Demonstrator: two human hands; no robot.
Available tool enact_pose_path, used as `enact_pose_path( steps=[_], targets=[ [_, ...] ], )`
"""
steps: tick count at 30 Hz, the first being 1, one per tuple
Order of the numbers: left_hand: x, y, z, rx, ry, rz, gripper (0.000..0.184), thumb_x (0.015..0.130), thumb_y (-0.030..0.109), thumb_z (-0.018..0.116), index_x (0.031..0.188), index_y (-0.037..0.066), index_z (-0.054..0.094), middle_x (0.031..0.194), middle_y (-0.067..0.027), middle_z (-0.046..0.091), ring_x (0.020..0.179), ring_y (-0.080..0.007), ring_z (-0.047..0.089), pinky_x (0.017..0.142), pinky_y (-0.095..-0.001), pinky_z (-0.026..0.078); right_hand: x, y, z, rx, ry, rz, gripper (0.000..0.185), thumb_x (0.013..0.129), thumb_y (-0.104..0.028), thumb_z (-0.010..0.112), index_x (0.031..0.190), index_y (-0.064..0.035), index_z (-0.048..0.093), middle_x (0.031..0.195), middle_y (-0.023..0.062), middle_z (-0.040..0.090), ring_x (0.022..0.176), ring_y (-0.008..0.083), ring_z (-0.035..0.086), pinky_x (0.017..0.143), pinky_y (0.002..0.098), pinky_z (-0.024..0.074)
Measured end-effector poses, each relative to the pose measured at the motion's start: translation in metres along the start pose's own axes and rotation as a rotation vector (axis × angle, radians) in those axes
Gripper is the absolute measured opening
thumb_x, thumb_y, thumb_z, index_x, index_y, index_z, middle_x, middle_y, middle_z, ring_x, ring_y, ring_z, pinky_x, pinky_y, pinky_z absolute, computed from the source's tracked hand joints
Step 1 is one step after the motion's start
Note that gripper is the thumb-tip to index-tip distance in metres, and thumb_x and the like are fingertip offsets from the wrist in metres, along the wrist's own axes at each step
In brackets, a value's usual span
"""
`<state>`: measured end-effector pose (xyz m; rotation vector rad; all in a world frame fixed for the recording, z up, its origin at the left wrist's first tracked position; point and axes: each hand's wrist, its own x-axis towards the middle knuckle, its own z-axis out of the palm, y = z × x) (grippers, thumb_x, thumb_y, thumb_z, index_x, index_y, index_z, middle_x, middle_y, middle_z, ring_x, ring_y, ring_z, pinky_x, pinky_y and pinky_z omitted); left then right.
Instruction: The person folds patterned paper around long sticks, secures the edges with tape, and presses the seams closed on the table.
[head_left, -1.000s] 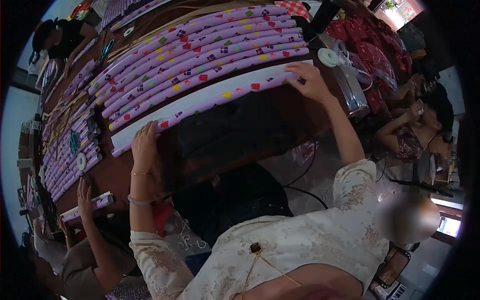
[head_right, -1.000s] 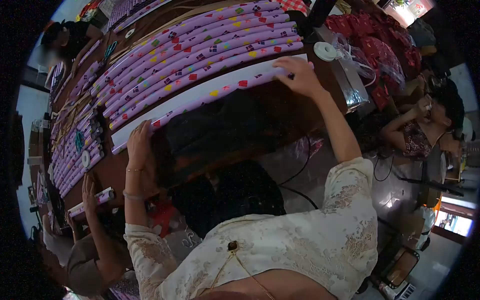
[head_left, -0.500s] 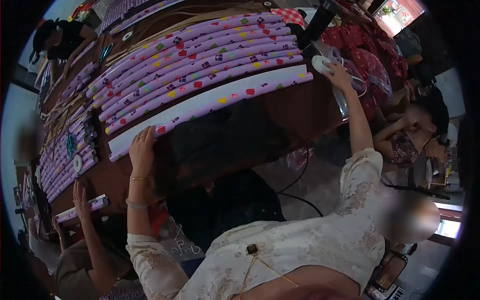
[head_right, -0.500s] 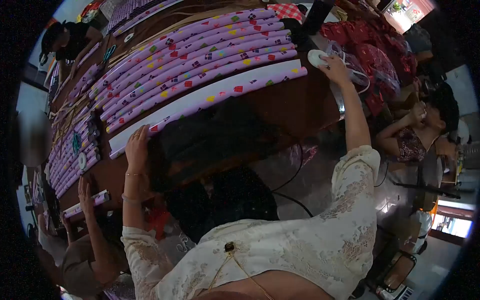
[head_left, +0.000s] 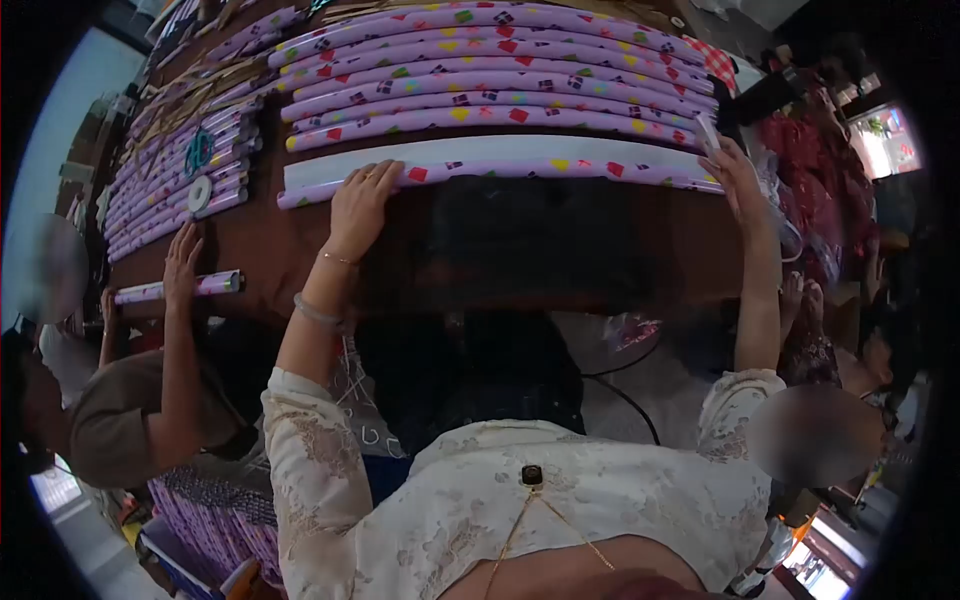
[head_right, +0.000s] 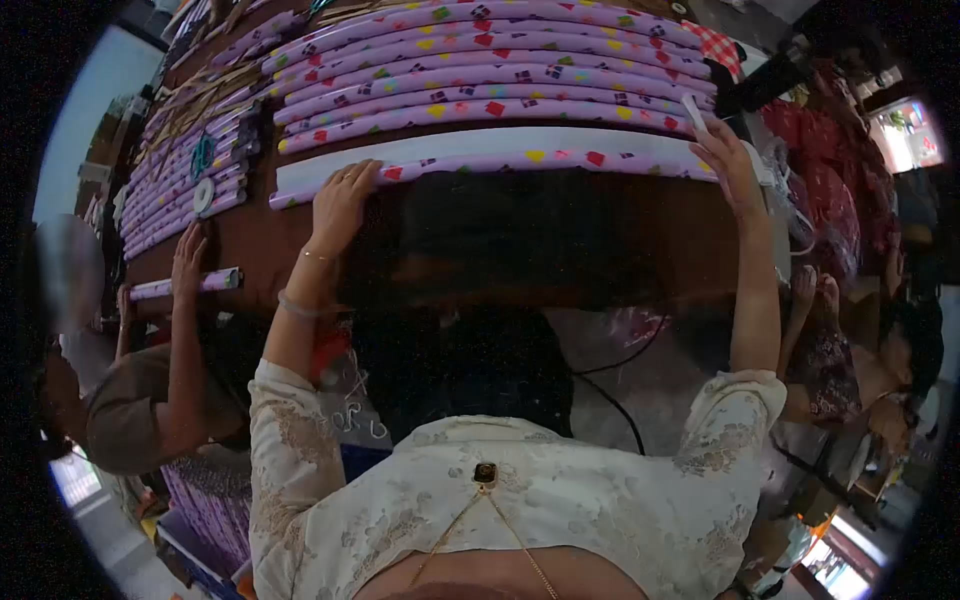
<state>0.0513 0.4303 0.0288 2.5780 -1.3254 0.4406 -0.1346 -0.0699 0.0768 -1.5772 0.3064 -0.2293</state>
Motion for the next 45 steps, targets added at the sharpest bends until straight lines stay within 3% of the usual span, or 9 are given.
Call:
enact_pose_path(
  steps=[3,6,10,21,23,30,36,43,45],
  targets=[
    [0.000,0.004,-0.005,-0.019,0.046,0.004,0.030,0.078,0.009,0.052,0.107,0.007,0.052,0.108,-0.0073,0.056,0.099,-0.0239,0.053,0.085,-0.0344,0.042,0.012,-0.025,0.082,-0.023,-0.409,0.033,0.037,0.083,-0.023,0.051,0.112,0.0009,0.050,0.113,0.0113,0.053,0.106,0.0186,0.051,0.094,0.0304,0.0388],
    [0.000,0.004,-0.006,-0.012,0.056,-0.003,0.029,0.078,0.009,0.052,0.107,0.008,0.052,0.107,-0.0065,0.056,0.099,-0.0227,0.053,0.084,-0.0335,0.042,0.041,-0.018,0.149,-0.168,-0.598,0.042,0.048,0.080,-0.032,0.052,0.114,0.0019,0.049,0.107,0.0127,0.056,0.103,0.0201,0.052,0.091,0.0295,0.0388],
    [-0.001,0.002,-0.006,-0.006,0.078,0.000,0.026,0.077,0.009,0.052,0.103,0.009,0.054,0.105,-0.0049,0.057,0.096,-0.0213,0.055,0.084,-0.0323,0.042,0.067,-0.020,0.214,-0.040,-0.816,0.161,0.041,0.084,-0.036,0.050,0.104,-0.0012,0.055,0.102,0.0097,0.059,0.099,0.0170,0.054,0.086,0.0273,0.0407],
    [-0.005,0.005,-0.012,-0.075,0.057,-0.058,0.040,0.076,0.010,0.058,0.114,0.009,0.049,0.108,-0.0086,0.057,0.099,-0.0240,0.054,0.082,-0.0327,0.044,0.072,0.002,0.246,-0.232,-0.775,0.225,0.033,0.088,-0.034,0.047,0.094,-0.0040,0.058,0.093,0.0025,0.057,0.088,0.0104,0.051,0.084,0.0229,0.0377],
    [0.001,0.011,-0.022,-0.392,0.143,-0.239,0.030,0.076,0.011,0.057,0.105,0.006,0.055,0.100,-0.0104,0.058,0.094,-0.0266,0.054,0.081,-0.0350,0.044,0.068,-0.002,0.246,-0.260,-0.769,0.226,0.033,0.088,-0.034,0.047,0.094,-0.0043,0.058,0.093,0.0022,0.057,0.088,0.0100,0.050,0.084,0.0227,0.0379],
    [0.047,0.033,-0.024,-0.735,0.222,-0.319,0.020,0.083,0.021,0.058,0.084,0.002,0.062,0.080,-0.0107,0.057,0.079,-0.0259,0.052,0.067,-0.0350,0.043,0.069,-0.005,0.249,-0.284,-0.793,0.221,0.032,0.088,-0.035,0.048,0.095,-0.0051,0.058,0.091,-0.0002,0.056,0.085,0.0077,0.048,0.080,0.0217,0.0373],
    [0.060,0.034,-0.014,-0.875,0.064,-0.408,0.022,0.081,0.023,0.060,0.083,0.002,0.063,0.080,-0.0114,0.058,0.075,-0.0237,0.053,0.067,-0.0329,0.043,0.065,-0.011,0.253,-0.291,-0.772,0.238,0.032,0.088,-0.035,0.049,0.094,-0.0042,0.057,0.089,-0.0009,0.055,0.084,0.0072,0.047,0.079,0.0212,0.0366],
    [0.046,0.024,-0.039,-0.793,0.175,-0.388,0.017,0.079,0.019,0.061,0.079,0.002,0.062,0.077,-0.0098,0.057,0.071,-0.0224,0.054,0.062,-0.0322,0.043,0.063,-0.009,0.260,-0.283,-0.776,0.204,0.029,0.084,-0.033,0.056,0.098,-0.0072,0.058,0.088,0.0002,0.054,0.083,0.0079,0.048,0.075,0.0215,0.0380],
    [0.039,0.017,-0.046,-0.727,0.190,-0.361,0.017,0.079,0.018,0.062,0.079,0.002,0.062,0.077,-0.0096,0.057,0.071,-0.0227,0.054,0.062,-0.0324,0.043,0.065,-0.010,0.261,-0.392,-0.792,0.325,0.030,0.081,-0.029,0.061,0.101,-0.0082,0.057,0.086,0.0014,0.052,0.080,0.0103,0.049,0.071,0.0245,0.0401]
  ],
)
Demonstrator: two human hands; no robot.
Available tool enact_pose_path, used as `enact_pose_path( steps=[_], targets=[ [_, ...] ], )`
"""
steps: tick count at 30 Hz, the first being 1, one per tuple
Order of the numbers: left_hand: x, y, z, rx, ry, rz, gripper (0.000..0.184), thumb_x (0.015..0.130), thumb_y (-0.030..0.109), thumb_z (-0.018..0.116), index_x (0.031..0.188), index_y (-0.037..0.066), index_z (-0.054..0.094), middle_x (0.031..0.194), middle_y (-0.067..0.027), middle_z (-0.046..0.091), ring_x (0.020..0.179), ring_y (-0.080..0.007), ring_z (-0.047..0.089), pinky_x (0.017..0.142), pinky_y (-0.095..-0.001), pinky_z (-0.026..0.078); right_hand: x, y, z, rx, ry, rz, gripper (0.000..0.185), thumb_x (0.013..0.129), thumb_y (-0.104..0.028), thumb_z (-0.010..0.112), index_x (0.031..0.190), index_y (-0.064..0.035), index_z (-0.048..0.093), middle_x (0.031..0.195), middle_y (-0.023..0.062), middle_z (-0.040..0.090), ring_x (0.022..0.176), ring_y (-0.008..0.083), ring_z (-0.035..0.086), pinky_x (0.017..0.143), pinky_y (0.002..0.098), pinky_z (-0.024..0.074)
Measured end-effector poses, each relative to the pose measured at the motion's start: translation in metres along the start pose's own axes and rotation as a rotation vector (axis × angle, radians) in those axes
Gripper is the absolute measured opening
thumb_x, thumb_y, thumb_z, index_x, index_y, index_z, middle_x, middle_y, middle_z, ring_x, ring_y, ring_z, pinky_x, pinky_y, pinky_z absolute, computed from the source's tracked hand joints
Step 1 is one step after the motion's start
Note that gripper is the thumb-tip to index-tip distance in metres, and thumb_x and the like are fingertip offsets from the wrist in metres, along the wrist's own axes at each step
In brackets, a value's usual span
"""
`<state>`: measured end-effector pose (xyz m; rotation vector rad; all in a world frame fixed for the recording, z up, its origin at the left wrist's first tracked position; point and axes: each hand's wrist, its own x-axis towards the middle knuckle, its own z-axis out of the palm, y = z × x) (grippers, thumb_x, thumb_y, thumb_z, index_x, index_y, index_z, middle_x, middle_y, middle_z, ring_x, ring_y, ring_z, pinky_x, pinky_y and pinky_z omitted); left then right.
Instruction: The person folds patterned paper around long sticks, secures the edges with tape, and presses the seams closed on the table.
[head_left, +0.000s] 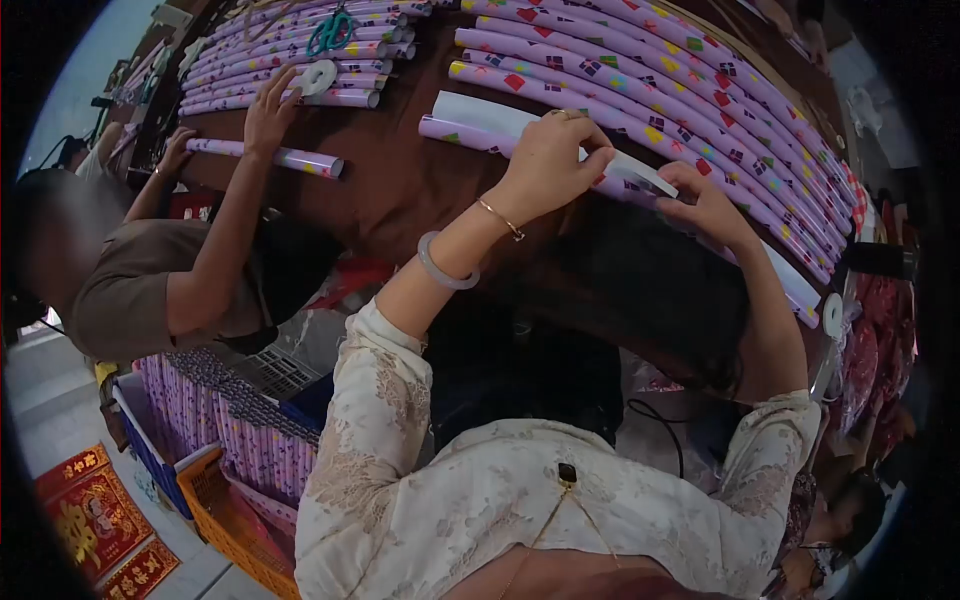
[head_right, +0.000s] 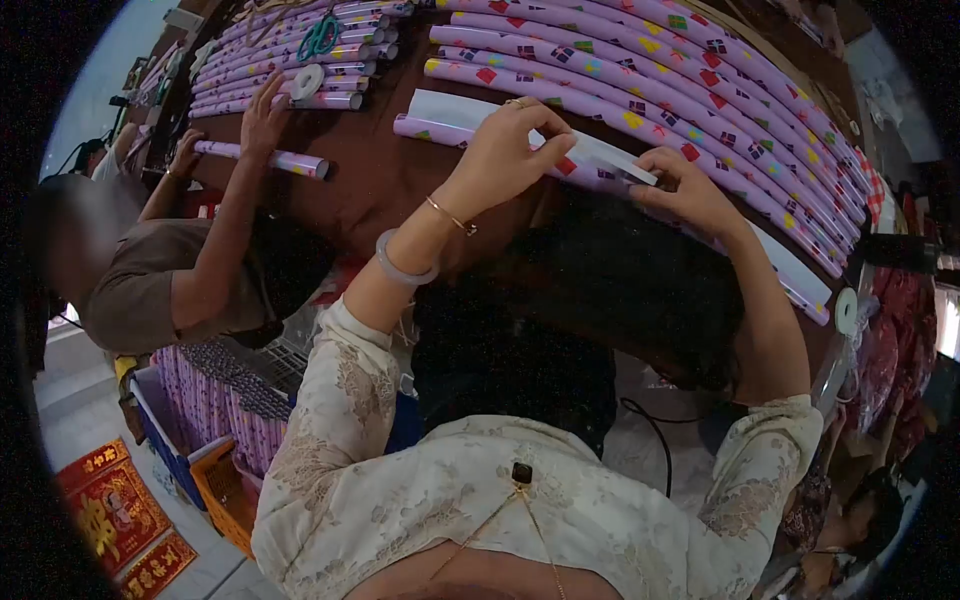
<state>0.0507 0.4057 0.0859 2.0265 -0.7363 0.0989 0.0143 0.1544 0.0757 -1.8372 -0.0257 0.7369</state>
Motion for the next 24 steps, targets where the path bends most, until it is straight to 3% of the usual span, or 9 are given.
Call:
enact_pose_path(
  steps=[1,3,7,9,12,14,16,18,24],
  targets=[
    [-0.001,-0.001,-0.005,0.053,0.012,0.044,0.016,0.078,0.017,0.062,0.078,0.002,0.062,0.076,-0.0093,0.057,0.072,-0.0230,0.054,0.062,-0.0325,0.043,0.002,-0.003,0.000,0.003,-0.002,0.000,0.030,0.081,-0.029,0.061,0.101,-0.0082,0.057,0.086,0.0014,0.052,0.080,0.0103,0.049,0.071,0.0245,0.0401],
    [-0.003,-0.004,-0.019,0.063,0.026,0.043,0.016,0.078,0.017,0.062,0.079,0.001,0.061,0.077,-0.0093,0.057,0.072,-0.0233,0.054,0.063,-0.0323,0.043,0.008,-0.011,0.001,-0.296,0.025,-0.143,0.032,0.079,-0.027,0.064,0.103,-0.0067,0.056,0.086,0.0027,0.049,0.077,0.0127,0.050,0.066,0.0272,0.0409],
    [-0.001,-0.012,-0.049,0.158,0.039,0.039,0.016,0.079,0.016,0.062,0.081,0.000,0.061,0.078,-0.0088,0.059,0.075,-0.0217,0.055,0.066,-0.0297,0.043,0.015,-0.023,0.005,-0.409,0.040,-0.199,0.034,0.079,-0.028,0.063,0.102,-0.0042,0.056,0.086,0.0043,0.048,0.075,0.0137,0.050,0.065,0.0267,0.0403],
    [-0.003,-0.011,-0.062,0.122,0.042,-0.022,0.016,0.079,0.015,0.063,0.081,0.000,0.060,0.076,-0.0076,0.059,0.073,-0.0181,0.055,0.067,-0.0273,0.043,0.015,-0.032,0.007,-0.592,0.108,-0.318,0.034,0.080,-0.031,0.062,0.100,-0.0042,0.057,0.085,0.0056,0.047,0.075,0.0150,0.049,0.066,0.0269,0.0401],
    [-0.002,-0.025,-0.080,0.229,0.177,0.036,0.016,0.080,0.015,0.062,0.083,-0.001,0.060,0.073,-0.0044,0.057,0.068,-0.0116,0.053,0.062,-0.0241,0.042,0.018,-0.033,0.001,-0.726,0.184,-0.267,0.036,0.079,-0.033,0.063,0.099,-0.0035,0.058,0.086,0.0060,0.048,0.075,0.0148,0.049,0.068,0.0267,0.0399],
    [-0.003,-0.036,-0.093,0.257,0.149,-0.150,0.018,0.081,0.018,0.062,0.084,0.000,0.061,0.072,-0.0031,0.058,0.064,-0.0096,0.052,0.059,-0.0233,0.042,0.017,-0.034,-0.003,-0.649,0.198,-0.241,0.035,0.079,-0.034,0.062,0.097,-0.0029,0.059,0.086,0.0055,0.048,0.075,0.0144,0.049,0.068,0.0266,0.0396],
    [-0.002,-0.052,-0.100,0.254,0.160,-0.164,0.021,0.081,0.020,0.061,0.086,0.000,0.062,0.071,-0.0023,0.059,0.062,-0.0083,0.053,0.058,-0.0229,0.043,0.016,-0.028,-0.005,-0.574,0.210,-0.219,0.035,0.080,-0.034,0.062,0.095,-0.0024,0.059,0.086,0.0051,0.049,0.075,0.0140,0.048,0.068,0.0265,0.0394],
    [0.001,-0.066,-0.106,0.323,0.125,-0.282,0.023,0.082,0.022,0.061,0.088,0.000,0.063,0.072,-0.0027,0.060,0.064,-0.0082,0.055,0.058,-0.0230,0.044,0.016,-0.018,-0.007,-0.266,0.202,-0.174,0.037,0.081,-0.037,0.059,0.085,-0.0010,0.056,0.083,0.0037,0.050,0.073,0.0130,0.046,0.067,0.0258,0.0384],
    [0.007,-0.101,-0.106,0.540,0.053,-0.296,0.027,0.077,0.028,0.062,0.085,0.002,0.065,0.069,-0.0099,0.062,0.064,-0.0190,0.059,0.060,-0.0294,0.046,0.018,0.012,-0.019,-0.169,0.171,-0.182,0.036,0.088,-0.033,0.048,0.083,0.0010,0.055,0.080,0.0031,0.048,0.069,0.0110,0.043,0.066,0.0237,0.0371]
  ],
)
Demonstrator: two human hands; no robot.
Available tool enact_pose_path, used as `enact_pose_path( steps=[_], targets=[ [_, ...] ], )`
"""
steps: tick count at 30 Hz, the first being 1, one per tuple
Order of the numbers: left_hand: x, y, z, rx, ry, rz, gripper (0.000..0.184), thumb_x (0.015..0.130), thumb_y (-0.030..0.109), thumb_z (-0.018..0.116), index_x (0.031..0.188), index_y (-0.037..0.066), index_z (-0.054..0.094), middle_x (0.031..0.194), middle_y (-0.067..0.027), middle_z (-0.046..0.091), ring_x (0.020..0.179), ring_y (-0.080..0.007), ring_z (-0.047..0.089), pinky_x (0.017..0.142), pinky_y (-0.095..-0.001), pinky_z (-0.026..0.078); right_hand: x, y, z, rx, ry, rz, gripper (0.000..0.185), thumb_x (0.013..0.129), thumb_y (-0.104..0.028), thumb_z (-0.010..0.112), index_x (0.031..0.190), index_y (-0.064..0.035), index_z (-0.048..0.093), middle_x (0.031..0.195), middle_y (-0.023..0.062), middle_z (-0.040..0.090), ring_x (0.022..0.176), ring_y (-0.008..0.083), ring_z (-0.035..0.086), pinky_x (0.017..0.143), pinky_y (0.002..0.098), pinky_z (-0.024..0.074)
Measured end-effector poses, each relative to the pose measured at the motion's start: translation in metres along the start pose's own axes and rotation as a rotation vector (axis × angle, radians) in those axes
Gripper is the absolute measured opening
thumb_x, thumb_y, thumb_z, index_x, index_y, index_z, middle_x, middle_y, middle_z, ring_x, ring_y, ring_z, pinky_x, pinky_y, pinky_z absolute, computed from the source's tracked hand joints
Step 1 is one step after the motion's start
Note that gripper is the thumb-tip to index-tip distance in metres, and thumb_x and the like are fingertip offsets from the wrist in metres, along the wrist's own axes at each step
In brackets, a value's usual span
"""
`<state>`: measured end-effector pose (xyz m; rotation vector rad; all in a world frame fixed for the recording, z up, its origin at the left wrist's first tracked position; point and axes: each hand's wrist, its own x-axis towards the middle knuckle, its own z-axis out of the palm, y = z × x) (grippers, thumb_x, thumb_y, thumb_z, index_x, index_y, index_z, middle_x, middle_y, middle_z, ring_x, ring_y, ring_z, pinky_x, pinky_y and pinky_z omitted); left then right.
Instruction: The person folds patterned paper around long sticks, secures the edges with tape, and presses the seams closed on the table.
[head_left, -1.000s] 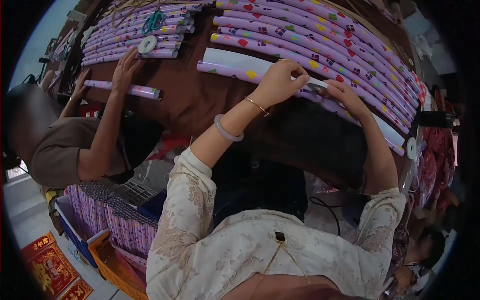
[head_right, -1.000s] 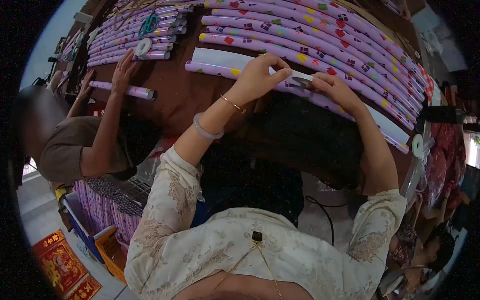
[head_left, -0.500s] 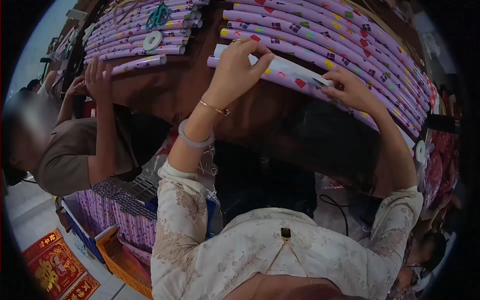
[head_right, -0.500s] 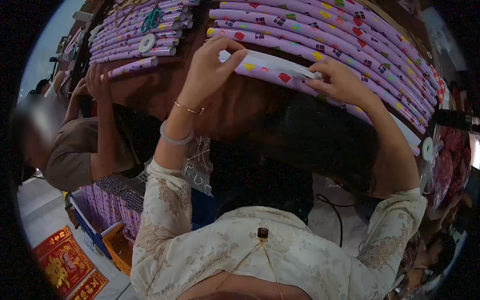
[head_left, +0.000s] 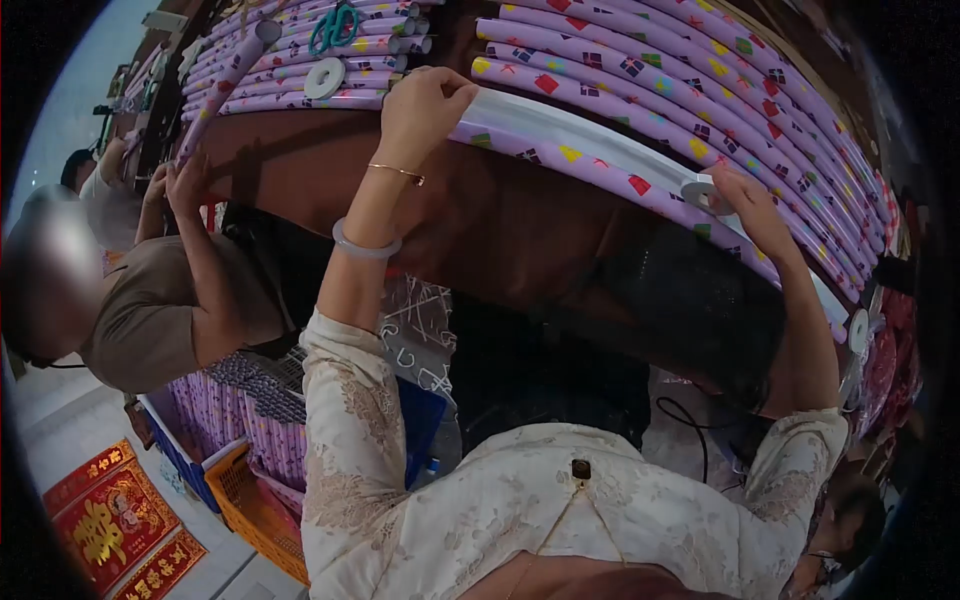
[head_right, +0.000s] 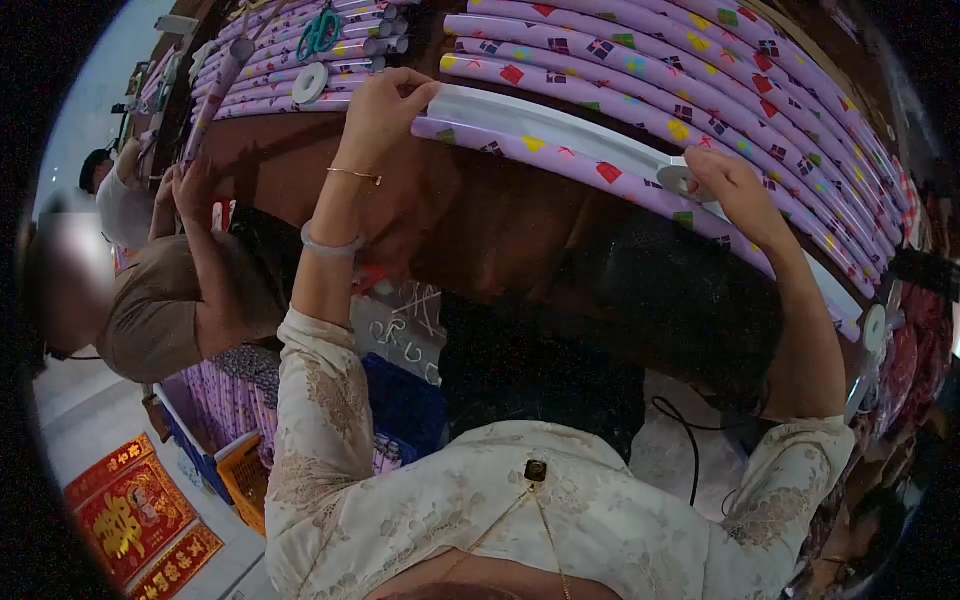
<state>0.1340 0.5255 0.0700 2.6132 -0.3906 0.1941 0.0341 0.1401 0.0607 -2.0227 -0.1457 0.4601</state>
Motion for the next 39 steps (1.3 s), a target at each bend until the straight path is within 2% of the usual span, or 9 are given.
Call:
enact_pose_path(
  steps=[7,8,10,11,14,17,19,34,39],
  targets=[
    [-0.003,-0.015,0.010,0.060,-0.099,-0.101,0.027,0.076,0.030,0.062,0.084,0.004,0.066,0.068,-0.0104,0.062,0.062,-0.0203,0.059,0.059,-0.0306,0.046,-0.005,-0.009,0.025,0.022,0.141,0.062,0.030,0.088,-0.025,0.048,0.079,0.0030,0.055,0.075,0.0034,0.050,0.070,0.0121,0.046,0.066,0.0248,0.0380],
    [-0.003,-0.016,0.012,0.067,-0.104,-0.104,0.027,0.076,0.030,0.062,0.084,0.004,0.066,0.068,-0.0104,0.062,0.062,-0.0203,0.059,0.059,-0.0306,0.046,-0.005,-0.010,0.030,-0.063,0.207,-0.015,0.028,0.087,-0.023,0.050,0.077,0.0033,0.055,0.076,0.0045,0.052,0.070,0.0133,0.048,0.067,0.0253,0.0387],
    [-0.003,-0.015,0.016,0.037,-0.129,-0.200,0.025,0.072,0.032,0.062,0.079,0.008,0.067,0.079,-0.0123,0.062,0.076,-0.0294,0.060,0.068,-0.0388,0.047,-0.007,-0.008,0.033,-0.136,0.271,-0.097,0.026,0.085,-0.021,0.051,0.076,0.0036,0.055,0.077,0.0057,0.054,0.071,0.0144,0.050,0.067,0.0258,0.0394],
    [-0.003,-0.014,0.017,0.046,-0.133,-0.202,0.025,0.072,0.032,0.062,0.079,0.008,0.067,0.079,-0.0123,0.062,0.076,-0.0294,0.060,0.068,-0.0388,0.047,-0.008,-0.009,0.033,-0.181,0.276,-0.104,0.024,0.083,-0.019,0.053,0.075,0.0035,0.055,0.079,0.0067,0.055,0.072,0.0156,0.052,0.067,0.0259,0.0399],
    [0.000,-0.008,0.018,0.074,-0.171,-0.191,0.029,0.075,0.031,0.062,0.083,0.003,0.066,0.070,-0.0109,0.063,0.064,-0.0198,0.060,0.060,-0.0300,0.046,-0.010,-0.005,0.034,-0.218,0.290,-0.117,0.022,0.080,-0.017,0.056,0.073,0.0031,0.055,0.081,0.0077,0.056,0.072,0.0174,0.054,0.066,0.0262,0.0408],
    [0.003,-0.008,0.021,0.080,-0.203,-0.238,0.029,0.075,0.030,0.063,0.084,0.002,0.066,0.071,-0.0117,0.063,0.065,-0.0208,0.061,0.061,-0.0306,0.046,-0.011,-0.009,0.038,-0.241,0.334,-0.121,0.021,0.079,-0.016,0.057,0.071,0.0025,0.054,0.081,0.0076,0.056,0.070,0.0185,0.054,0.065,0.0266,0.0414],
    [-0.001,-0.006,0.024,0.077,-0.160,-0.287,0.024,0.072,0.030,0.062,0.079,0.007,0.067,0.080,-0.0127,0.062,0.076,-0.0297,0.060,0.068,-0.0382,0.047,-0.009,-0.011,0.039,-0.280,0.364,-0.120,0.020,0.078,-0.016,0.058,0.071,0.0022,0.054,0.081,0.0074,0.056,0.069,0.0190,0.055,0.065,0.0270,0.0417],
    [-0.004,-0.011,0.026,0.038,-0.170,-0.311,0.022,0.073,0.027,0.062,0.078,0.006,0.065,0.081,-0.0137,0.062,0.078,-0.0302,0.059,0.068,-0.0387,0.047,-0.009,-0.015,0.041,-0.313,0.343,-0.093,0.021,0.078,-0.017,0.058,0.070,0.0015,0.052,0.080,0.0071,0.056,0.068,0.0200,0.055,0.063,0.0284,0.0422],
    [-0.003,0.000,0.031,0.080,-0.111,-0.275,0.021,0.071,0.025,0.062,0.075,0.005,0.064,0.080,-0.0134,0.062,0.080,-0.0295,0.058,0.070,-0.0384,0.047,-0.013,-0.018,0.042,-0.348,0.409,-0.039,0.021,0.080,-0.019,0.059,0.076,0.0012,0.057,0.079,0.0074,0.057,0.068,0.0187,0.056,0.062,0.0276,0.0424]
  ],
)
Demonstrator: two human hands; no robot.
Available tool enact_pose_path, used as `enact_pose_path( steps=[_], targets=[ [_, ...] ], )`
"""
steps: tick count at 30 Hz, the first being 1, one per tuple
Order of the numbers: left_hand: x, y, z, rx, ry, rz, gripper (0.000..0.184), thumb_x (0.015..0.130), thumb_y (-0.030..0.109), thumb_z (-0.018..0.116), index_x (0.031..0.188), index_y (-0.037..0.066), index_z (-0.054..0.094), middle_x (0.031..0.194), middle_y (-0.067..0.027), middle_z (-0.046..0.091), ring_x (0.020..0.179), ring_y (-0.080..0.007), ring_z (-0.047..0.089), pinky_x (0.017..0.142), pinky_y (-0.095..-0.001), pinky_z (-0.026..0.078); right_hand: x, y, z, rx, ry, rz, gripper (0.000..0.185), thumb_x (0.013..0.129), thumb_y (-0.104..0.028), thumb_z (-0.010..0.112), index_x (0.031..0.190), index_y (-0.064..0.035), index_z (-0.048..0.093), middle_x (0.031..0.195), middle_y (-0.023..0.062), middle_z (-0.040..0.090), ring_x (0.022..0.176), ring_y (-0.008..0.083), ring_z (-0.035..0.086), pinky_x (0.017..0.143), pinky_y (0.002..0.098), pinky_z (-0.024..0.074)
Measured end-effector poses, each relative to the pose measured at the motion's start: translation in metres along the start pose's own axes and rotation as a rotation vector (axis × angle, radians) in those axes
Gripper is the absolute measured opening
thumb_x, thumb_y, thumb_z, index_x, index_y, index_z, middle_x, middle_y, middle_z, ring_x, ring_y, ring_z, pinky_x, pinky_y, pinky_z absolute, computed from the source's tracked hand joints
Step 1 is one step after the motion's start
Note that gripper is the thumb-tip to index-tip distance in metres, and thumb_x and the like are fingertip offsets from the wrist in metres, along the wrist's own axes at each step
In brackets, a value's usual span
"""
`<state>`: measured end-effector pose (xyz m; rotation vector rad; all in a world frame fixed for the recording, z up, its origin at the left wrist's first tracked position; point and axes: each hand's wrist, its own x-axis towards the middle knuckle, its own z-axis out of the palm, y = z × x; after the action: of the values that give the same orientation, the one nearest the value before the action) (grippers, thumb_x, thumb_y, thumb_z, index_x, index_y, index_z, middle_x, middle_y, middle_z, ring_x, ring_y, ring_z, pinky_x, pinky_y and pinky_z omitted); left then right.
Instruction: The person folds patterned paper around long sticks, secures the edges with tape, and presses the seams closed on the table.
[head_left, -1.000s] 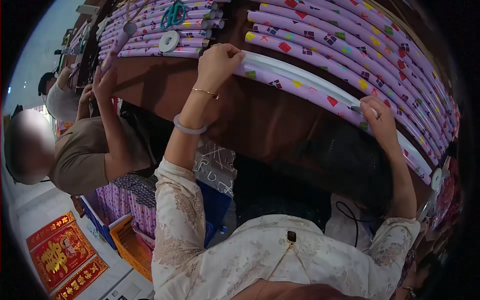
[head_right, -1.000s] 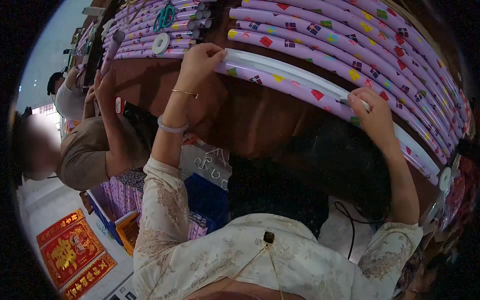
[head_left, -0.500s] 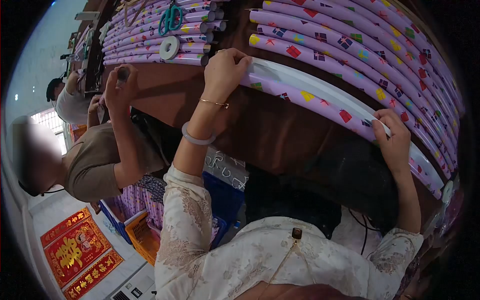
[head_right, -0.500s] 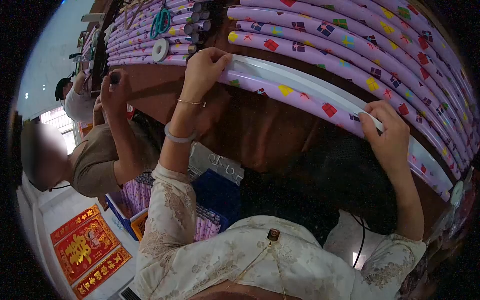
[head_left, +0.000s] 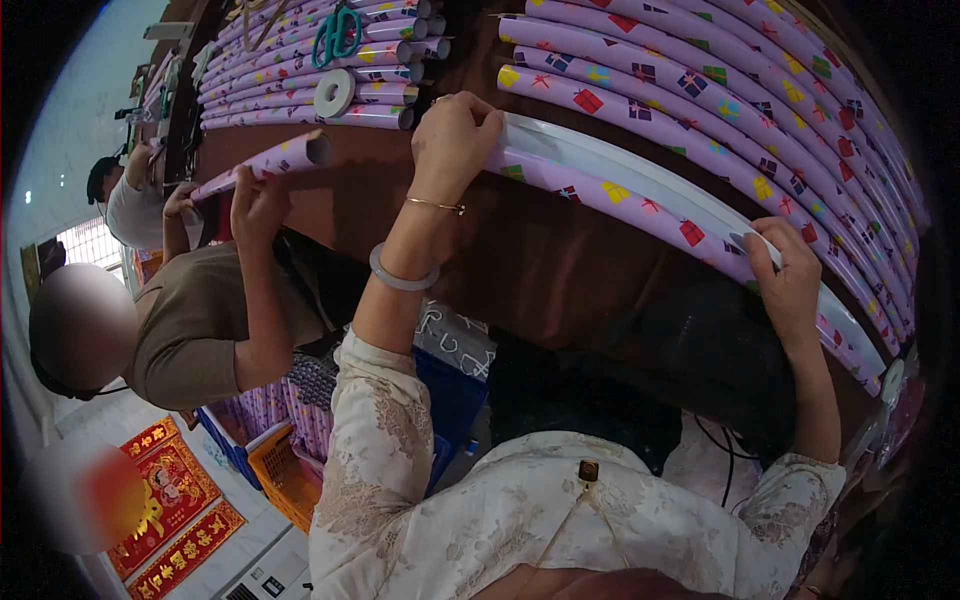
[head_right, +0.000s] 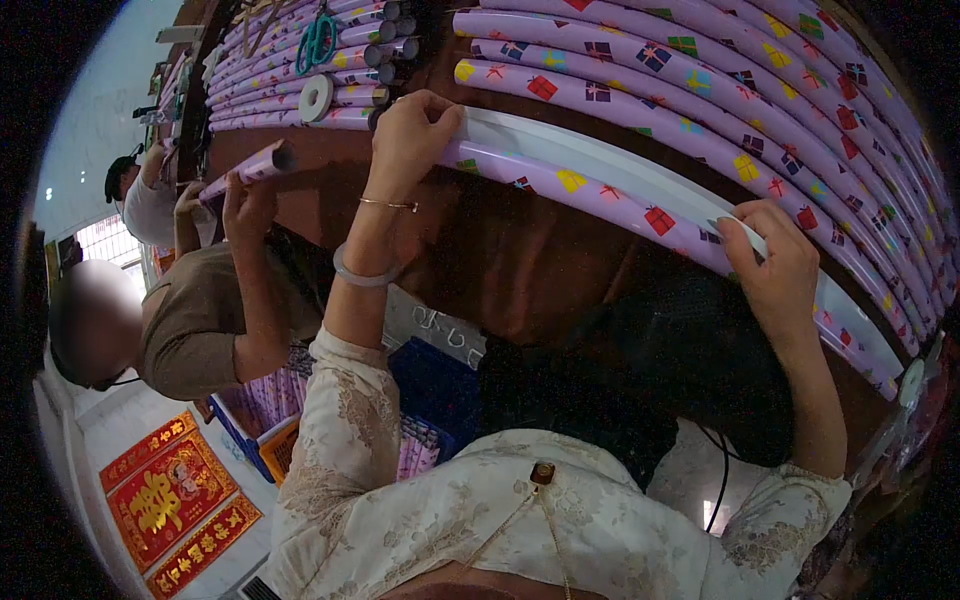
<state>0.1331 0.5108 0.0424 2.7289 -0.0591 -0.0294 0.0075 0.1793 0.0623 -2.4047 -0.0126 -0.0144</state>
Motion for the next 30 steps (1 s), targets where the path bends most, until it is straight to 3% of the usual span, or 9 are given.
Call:
enact_pose_path(
  steps=[7,9,15,20,26,30],
  targets=[
    [-0.002,0.000,-0.003,0.074,0.054,0.046,0.017,0.071,0.022,0.061,0.072,0.005,0.063,0.075,-0.0127,0.062,0.075,-0.0297,0.059,0.066,-0.0395,0.047,-0.007,0.006,-0.013,-0.059,-0.003,0.011,0.023,0.080,-0.020,0.059,0.077,0.0022,0.058,0.080,0.0077,0.058,0.070,0.0182,0.056,0.063,0.0276,0.0424],
    [0.000,-0.001,-0.003,0.047,0.055,0.022,0.017,0.072,0.022,0.061,0.071,0.005,0.062,0.073,-0.0131,0.061,0.073,-0.0303,0.060,0.065,-0.0396,0.048,0.001,0.007,-0.023,0.071,-0.090,-0.002,0.024,0.080,-0.020,0.060,0.076,0.0030,0.057,0.082,0.0077,0.059,0.074,0.0183,0.056,0.066,0.0282,0.0418],
    [-0.002,0.000,-0.006,0.073,0.036,0.017,0.021,0.074,0.025,0.060,0.075,0.003,0.062,0.076,-0.0124,0.062,0.075,-0.0295,0.059,0.067,-0.0380,0.047,-0.028,0.041,-0.066,0.161,-0.074,0.266,0.026,0.083,-0.023,0.054,0.082,0.0032,0.060,0.082,0.0053,0.058,0.074,0.0126,0.050,0.067,0.0254,0.0386],
    [0.000,-0.010,-0.001,0.063,0.042,0.029,0.023,0.077,0.024,0.060,0.074,0.001,0.060,0.075,-0.0131,0.060,0.073,-0.0288,0.058,0.067,-0.0371,0.045,-0.065,0.086,-0.089,0.237,0.084,0.491,0.027,0.082,-0.025,0.054,0.078,0.0019,0.059,0.081,0.0032,0.058,0.075,0.0112,0.049,0.068,0.0234,0.0358],
    [-0.001,-0.008,-0.005,0.030,0.022,0.031,0.024,0.078,0.024,0.060,0.075,0.000,0.060,0.073,-0.0137,0.061,0.069,-0.0276,0.059,0.065,-0.0355,0.045,-0.087,0.107,-0.106,0.211,0.070,0.375,0.029,0.081,-0.026,0.055,0.070,0.0004,0.051,0.092,0.0027,0.056,0.077,0.0097,0.047,0.068,0.0236,0.0365],
    [0.000,-0.010,-0.006,0.007,-0.011,0.028,0.024,0.078,0.025,0.060,0.078,0.000,0.061,0.074,-0.0142,0.061,0.070,-0.0269,0.059,0.066,-0.0345,0.045,-0.082,0.100,-0.112,0.162,0.056,0.416,0.025,0.081,-0.020,0.058,0.069,0.0004,0.051,0.090,0.0027,0.056,0.076,0.0092,0.049,0.068,0.0210,0.0378]
  ],
)
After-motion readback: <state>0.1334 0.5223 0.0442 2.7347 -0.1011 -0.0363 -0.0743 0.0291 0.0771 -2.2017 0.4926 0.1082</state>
